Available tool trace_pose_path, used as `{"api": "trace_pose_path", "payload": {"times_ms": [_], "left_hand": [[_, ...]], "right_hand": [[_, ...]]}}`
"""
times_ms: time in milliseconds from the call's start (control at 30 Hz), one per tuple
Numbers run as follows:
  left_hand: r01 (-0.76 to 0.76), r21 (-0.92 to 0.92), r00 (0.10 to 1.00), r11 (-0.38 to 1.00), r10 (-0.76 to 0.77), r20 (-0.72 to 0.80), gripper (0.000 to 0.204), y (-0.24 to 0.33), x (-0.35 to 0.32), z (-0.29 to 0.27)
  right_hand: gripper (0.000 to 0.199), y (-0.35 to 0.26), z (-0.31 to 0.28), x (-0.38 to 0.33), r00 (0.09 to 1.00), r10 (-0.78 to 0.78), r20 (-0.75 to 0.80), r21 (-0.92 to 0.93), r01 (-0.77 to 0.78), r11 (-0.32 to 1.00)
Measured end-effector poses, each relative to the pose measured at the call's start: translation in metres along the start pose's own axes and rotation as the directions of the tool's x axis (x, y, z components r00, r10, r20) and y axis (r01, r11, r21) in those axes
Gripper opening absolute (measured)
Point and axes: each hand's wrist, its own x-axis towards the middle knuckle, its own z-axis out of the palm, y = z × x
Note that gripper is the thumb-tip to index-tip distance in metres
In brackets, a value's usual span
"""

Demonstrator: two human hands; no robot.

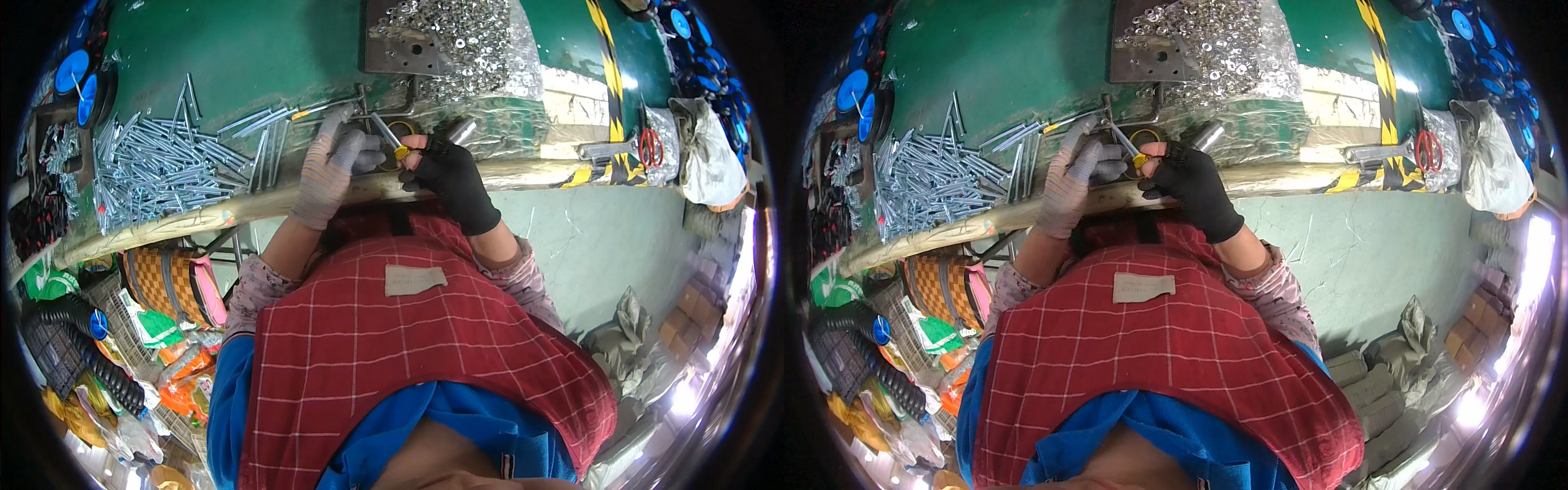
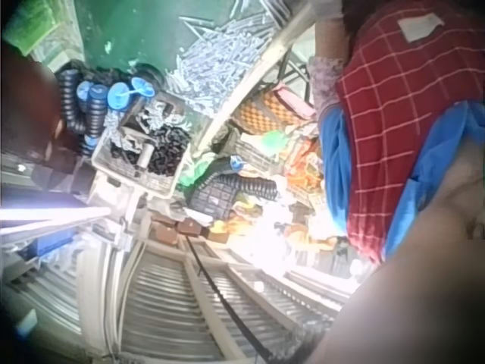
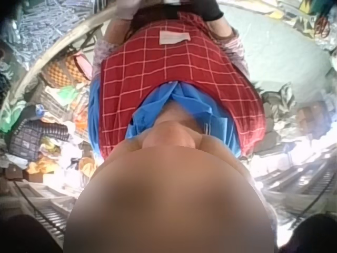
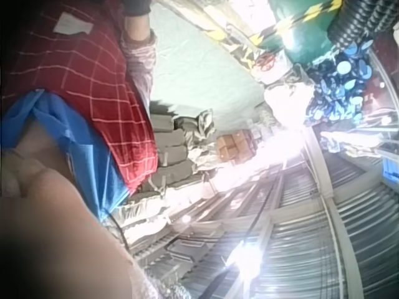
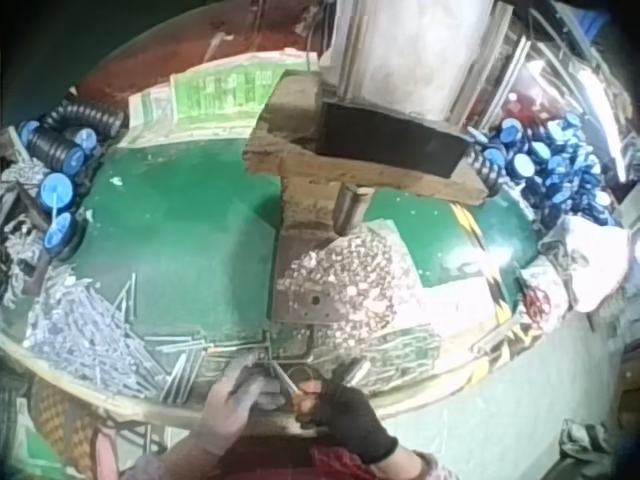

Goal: The person repeatedly picks up metal rods and small metal rings, then wraps a yellow rubber band around each rod to secure the ring. The person handles the items one at a time and places the assembled units on the work surface.

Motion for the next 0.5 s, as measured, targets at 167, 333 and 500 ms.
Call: {"api": "trace_pose_path", "payload": {"times_ms": [167,333,500], "left_hand": [[-0.268,0.318,0.946,0.909,0.311,-0.090,0.040,0.006,-0.013,0.008],[-0.223,0.278,0.974,0.934,0.205,0.093,0.030,0.013,-0.017,0.011],[0.062,-0.005,0.992,0.998,-0.061,0.110,0.021,0.016,-0.013,0.023]], "right_hand": [[0.039,0.000,0.005,-0.003,1.000,-0.003,0.002,0.094,0.003,0.996],[0.033,0.002,0.009,-0.004,0.996,-0.037,0.084,0.134,0.025,0.991],[0.023,0.009,0.018,-0.004,0.984,-0.180,-0.004,-0.128,0.178,0.976]]}}
